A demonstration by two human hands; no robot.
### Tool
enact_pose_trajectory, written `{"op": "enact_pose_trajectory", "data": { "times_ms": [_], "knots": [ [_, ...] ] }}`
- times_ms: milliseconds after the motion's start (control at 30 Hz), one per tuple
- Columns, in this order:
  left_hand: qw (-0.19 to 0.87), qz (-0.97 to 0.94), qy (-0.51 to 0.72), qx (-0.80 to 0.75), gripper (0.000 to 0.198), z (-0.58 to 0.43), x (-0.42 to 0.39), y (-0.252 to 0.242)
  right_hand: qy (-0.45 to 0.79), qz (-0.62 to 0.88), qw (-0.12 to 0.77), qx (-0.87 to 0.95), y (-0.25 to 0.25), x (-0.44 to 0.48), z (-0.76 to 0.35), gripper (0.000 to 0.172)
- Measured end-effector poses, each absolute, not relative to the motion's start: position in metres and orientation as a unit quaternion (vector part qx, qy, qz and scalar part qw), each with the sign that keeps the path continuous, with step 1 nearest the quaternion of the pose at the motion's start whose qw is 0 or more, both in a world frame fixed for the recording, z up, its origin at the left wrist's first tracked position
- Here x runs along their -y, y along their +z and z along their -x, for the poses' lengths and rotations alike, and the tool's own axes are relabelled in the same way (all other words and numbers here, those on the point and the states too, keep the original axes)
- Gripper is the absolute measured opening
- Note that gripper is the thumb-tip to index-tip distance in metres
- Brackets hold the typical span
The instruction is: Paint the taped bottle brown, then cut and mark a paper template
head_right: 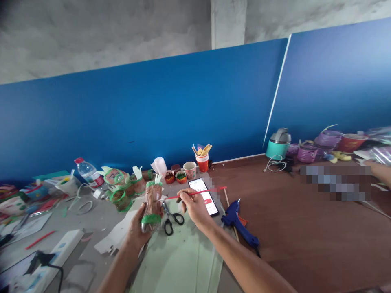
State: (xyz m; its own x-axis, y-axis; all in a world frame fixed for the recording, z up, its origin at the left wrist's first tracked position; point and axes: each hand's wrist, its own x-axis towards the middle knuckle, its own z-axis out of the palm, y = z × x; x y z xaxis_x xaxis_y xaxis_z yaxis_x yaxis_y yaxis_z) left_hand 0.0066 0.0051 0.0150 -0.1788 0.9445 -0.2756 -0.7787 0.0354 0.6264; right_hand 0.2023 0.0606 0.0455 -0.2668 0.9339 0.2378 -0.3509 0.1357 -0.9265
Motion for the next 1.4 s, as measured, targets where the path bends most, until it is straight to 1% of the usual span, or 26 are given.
{"op": "enact_pose_trajectory", "data": {
  "times_ms": [100, 167, 300, 433, 500, 667, 733, 900, 967, 1067, 1133, 1300, 1400],
  "knots": [
    [0.644, -0.119, 0.682, -0.327, 0.023, -0.004, -0.007, 0.012, 0.578, 0.294, 0.573, 0.501, 0.042, -0.065, -0.201, 0.021],
    [0.646, -0.119, 0.68, -0.325, 0.023, -0.002, -0.007, 0.011, 0.588, 0.285, 0.569, 0.5, 0.042, -0.064, -0.202, 0.02],
    [0.642, -0.125, 0.673, -0.345, 0.024, -0.003, -0.007, 0.012, 0.62, 0.256, 0.519, 0.53, 0.049, -0.057, -0.206, 0.017],
    [0.643, -0.138, 0.665, -0.354, 0.027, -0.003, -0.006, 0.013, 0.651, 0.237, 0.475, 0.543, 0.051, -0.054, -0.206, 0.017],
    [0.646, -0.136, 0.662, -0.353, 0.026, -0.003, -0.006, 0.012, 0.642, 0.244, 0.488, 0.539, 0.049, -0.056, -0.205, 0.018],
    [0.65, -0.139, 0.672, -0.326, 0.028, -0.001, -0.008, 0.008, 0.588, 0.273, 0.565, 0.509, 0.047, -0.061, -0.203, 0.02],
    [0.656, -0.139, 0.671, -0.316, 0.028, -0.001, -0.009, 0.007, 0.591, 0.27, 0.558, 0.515, 0.049, -0.06, -0.204, 0.019],
    [0.639, -0.139, 0.676, -0.339, 0.023, 0.002, -0.009, 0.003, 0.637, 0.234, 0.484, 0.553, 0.053, -0.053, -0.207, 0.016],
    [0.637, -0.14, 0.679, -0.336, 0.023, 0.001, -0.009, 0.002, 0.639, 0.225, 0.487, 0.552, 0.053, -0.052, -0.207, 0.017],
    [0.644, -0.143, 0.681, -0.318, 0.024, -0.001, -0.009, 0.003, 0.611, 0.232, 0.528, 0.543, 0.052, -0.054, -0.207, 0.016],
    [0.647, -0.148, 0.679, -0.314, 0.025, -0.002, -0.009, 0.004, 0.599, 0.234, 0.537, 0.546, 0.051, -0.054, -0.207, 0.015],
    [0.654, -0.148, 0.67, -0.317, 0.026, -0.002, -0.008, 0.005, 0.617, 0.235, 0.494, 0.566, 0.052, -0.053, -0.207, 0.014],
    [0.655, -0.147, 0.67, -0.315, 0.025, -0.002, -0.008, 0.004, 0.638, 0.231, 0.496, 0.542, 0.051, -0.054, -0.207, 0.014]
  ]
}}
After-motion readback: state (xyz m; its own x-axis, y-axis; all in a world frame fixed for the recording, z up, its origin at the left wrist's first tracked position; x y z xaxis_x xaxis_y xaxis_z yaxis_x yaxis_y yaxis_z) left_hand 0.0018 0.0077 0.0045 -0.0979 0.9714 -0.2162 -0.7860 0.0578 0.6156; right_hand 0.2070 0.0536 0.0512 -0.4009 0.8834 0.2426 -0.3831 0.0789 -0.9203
